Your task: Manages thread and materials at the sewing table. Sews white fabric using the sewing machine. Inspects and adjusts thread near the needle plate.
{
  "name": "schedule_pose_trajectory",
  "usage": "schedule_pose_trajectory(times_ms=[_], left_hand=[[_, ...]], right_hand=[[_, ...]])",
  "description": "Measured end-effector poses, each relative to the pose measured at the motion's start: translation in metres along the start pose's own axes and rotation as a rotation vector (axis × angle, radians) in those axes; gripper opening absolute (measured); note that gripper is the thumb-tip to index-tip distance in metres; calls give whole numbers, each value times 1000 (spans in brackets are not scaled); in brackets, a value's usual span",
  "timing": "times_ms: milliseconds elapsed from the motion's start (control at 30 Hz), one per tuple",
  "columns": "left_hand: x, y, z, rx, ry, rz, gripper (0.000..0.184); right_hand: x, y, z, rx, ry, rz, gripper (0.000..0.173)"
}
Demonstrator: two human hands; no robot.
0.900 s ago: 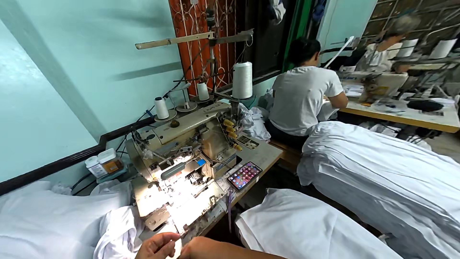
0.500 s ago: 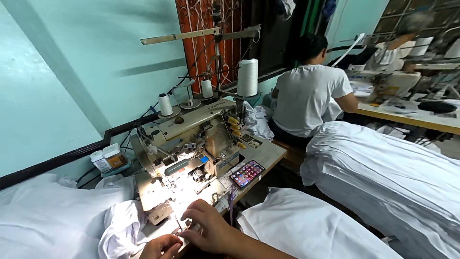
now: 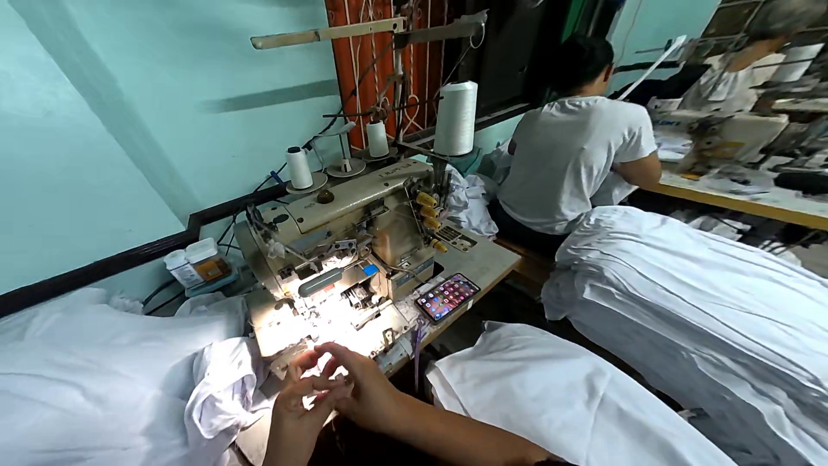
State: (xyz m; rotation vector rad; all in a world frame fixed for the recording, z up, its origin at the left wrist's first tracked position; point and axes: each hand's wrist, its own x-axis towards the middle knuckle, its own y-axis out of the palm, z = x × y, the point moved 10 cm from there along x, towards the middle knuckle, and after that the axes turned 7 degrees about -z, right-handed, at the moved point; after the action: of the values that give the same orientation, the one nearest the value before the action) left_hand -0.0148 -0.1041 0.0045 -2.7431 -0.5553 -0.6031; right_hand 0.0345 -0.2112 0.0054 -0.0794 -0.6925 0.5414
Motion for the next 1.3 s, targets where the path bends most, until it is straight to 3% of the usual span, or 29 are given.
schedule_pose_trajectory(times_ms=[167,300,467,600,733,933,1067,1133,1300], left_hand=[[15,8,18,-203,-187,-64,9],[27,8,23,-196,-252,-85,11],[35,12,35,-248,-321,-94,8],[38,20,40,-182,-333,-76,10],[45,27,44,-51,-360,-43,12],[56,40,60,-108,-378,-41,32],[55,39,71,-231,-411,-60,28],[52,46,74,-304,-464,-12,22],[50,65,75,-431,-522,125,42]], right_hand=[[3,-12,-3,-77,14,-70,47],[6,-27,-9,-175,-31,-84,35],[9,-35,-17,-345,-46,-20,34],[8,-39,-26,-410,-47,-14,33],[7,-48,-29,-450,-110,-75,21],[10,-70,-53,-343,-16,-218,15],[13,-84,-66,-289,50,-270,16],[13,-85,-67,-276,66,-275,15],[14,-81,-69,-222,72,-281,13]])
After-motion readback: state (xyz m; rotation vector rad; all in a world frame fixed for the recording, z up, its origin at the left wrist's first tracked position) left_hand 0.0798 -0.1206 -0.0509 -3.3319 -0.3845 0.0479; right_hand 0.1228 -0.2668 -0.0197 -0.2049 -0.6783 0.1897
